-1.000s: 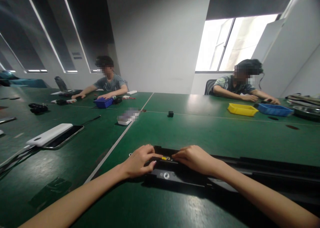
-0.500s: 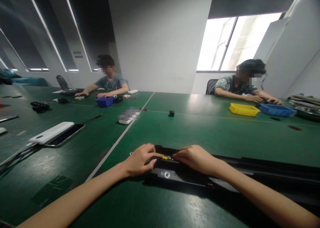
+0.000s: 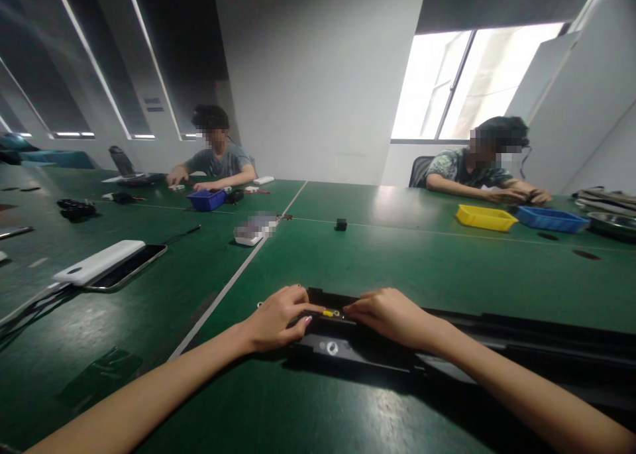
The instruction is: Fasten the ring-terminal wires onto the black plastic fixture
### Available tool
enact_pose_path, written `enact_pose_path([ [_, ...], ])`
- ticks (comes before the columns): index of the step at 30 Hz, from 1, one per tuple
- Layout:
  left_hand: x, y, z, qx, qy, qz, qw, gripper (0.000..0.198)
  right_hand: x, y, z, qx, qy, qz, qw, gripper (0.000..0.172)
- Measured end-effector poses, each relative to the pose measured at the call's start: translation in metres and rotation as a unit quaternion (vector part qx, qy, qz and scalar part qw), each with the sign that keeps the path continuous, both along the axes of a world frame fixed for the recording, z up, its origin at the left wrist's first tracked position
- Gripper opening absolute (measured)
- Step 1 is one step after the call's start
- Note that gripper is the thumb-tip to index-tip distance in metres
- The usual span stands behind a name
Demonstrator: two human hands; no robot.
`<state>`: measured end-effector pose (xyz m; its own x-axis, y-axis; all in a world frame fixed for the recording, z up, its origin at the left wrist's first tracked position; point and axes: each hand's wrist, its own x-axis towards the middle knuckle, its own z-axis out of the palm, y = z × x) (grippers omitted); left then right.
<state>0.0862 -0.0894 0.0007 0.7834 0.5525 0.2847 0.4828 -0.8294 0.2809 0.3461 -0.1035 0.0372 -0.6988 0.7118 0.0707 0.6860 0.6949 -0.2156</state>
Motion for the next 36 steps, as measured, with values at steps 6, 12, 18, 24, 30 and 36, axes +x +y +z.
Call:
enact_pose_path([
  [6,-0.0001,-0.0005,0.0001,0.000,-0.003,-0.002,1.000,0.036,0.0006,0.0008,0.0001,-0.001,-0.001,0.006,1.000,0.030],
  [12,0.0002,0.0006,-0.0012,0.007,-0.004,-0.003,1.000,0.036,-0.0001,0.0002,0.0005,0.001,0.004,0.012,1.000,0.030],
  [18,0.0000,-0.0005,0.0008,0.001,-0.004,-0.002,1.000,0.036,-0.0004,-0.0006,0.0015,0.001,0.000,0.007,1.000,0.031],
  [24,0.0003,-0.0017,0.0021,0.010,-0.004,-0.006,1.000,0.036,-0.0001,-0.0008,0.0015,0.005,-0.005,0.004,1.000,0.031],
  [30,-0.0006,-0.0022,0.0025,0.000,-0.007,-0.016,1.000,0.037,0.0003,-0.0001,0.0007,0.002,0.000,0.007,1.000,0.031],
  [36,-0.0002,-0.0004,0.0011,0.003,-0.002,-0.022,1.000,0.037,-0.0001,0.0000,0.0009,-0.002,0.008,0.011,1.000,0.031],
])
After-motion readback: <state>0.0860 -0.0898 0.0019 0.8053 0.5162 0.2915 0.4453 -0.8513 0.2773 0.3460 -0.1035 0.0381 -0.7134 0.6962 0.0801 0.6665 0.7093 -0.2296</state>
